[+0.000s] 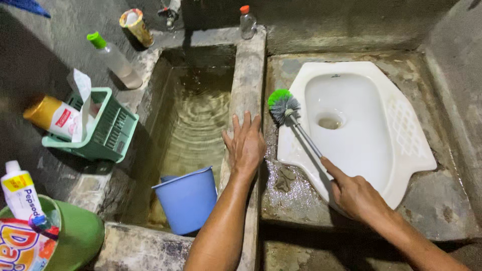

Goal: The person cleans a squat toilet using a long-handled brush, scrubbing the interior porcelain and surrounding concrete surfaces.

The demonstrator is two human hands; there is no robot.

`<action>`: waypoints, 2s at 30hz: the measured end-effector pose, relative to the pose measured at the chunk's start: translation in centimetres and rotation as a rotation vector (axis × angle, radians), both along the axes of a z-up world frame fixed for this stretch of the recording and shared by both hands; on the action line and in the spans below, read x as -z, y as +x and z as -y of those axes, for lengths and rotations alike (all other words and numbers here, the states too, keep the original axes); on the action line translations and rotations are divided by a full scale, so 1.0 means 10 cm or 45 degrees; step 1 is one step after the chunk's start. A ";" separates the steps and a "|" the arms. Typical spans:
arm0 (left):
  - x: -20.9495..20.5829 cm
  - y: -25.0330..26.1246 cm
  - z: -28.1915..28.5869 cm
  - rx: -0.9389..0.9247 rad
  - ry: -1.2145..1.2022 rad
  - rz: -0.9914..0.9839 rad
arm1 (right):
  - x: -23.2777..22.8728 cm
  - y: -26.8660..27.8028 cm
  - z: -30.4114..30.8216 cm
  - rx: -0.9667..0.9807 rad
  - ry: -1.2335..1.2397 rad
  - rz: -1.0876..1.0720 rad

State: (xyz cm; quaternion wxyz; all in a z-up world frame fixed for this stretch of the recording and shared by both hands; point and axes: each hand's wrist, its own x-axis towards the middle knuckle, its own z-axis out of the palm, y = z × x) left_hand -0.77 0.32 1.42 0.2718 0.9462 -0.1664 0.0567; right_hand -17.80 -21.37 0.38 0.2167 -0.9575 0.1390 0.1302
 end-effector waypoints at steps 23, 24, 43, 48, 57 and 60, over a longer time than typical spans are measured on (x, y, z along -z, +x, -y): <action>-0.11 -0.02 0.02 0.011 0.031 -0.025 | 0.14 1.32 0.30 0.106 -0.059 0.463; -0.13 -0.01 0.02 0.010 0.030 -0.013 | 0.06 1.45 0.32 0.105 -0.059 0.475; -0.12 -0.01 0.02 0.002 0.011 -0.002 | -0.17 1.64 0.01 0.262 0.216 0.293; -0.12 -0.02 0.02 0.000 -0.004 -0.024 | -0.06 1.55 -0.15 0.319 0.294 0.175; -0.05 0.00 0.03 0.010 -0.007 0.015 | 0.06 1.23 -0.26 0.257 0.280 0.128; -0.16 -0.01 0.03 -0.001 -0.020 -0.074 | -0.09 1.71 -0.23 0.313 0.340 0.180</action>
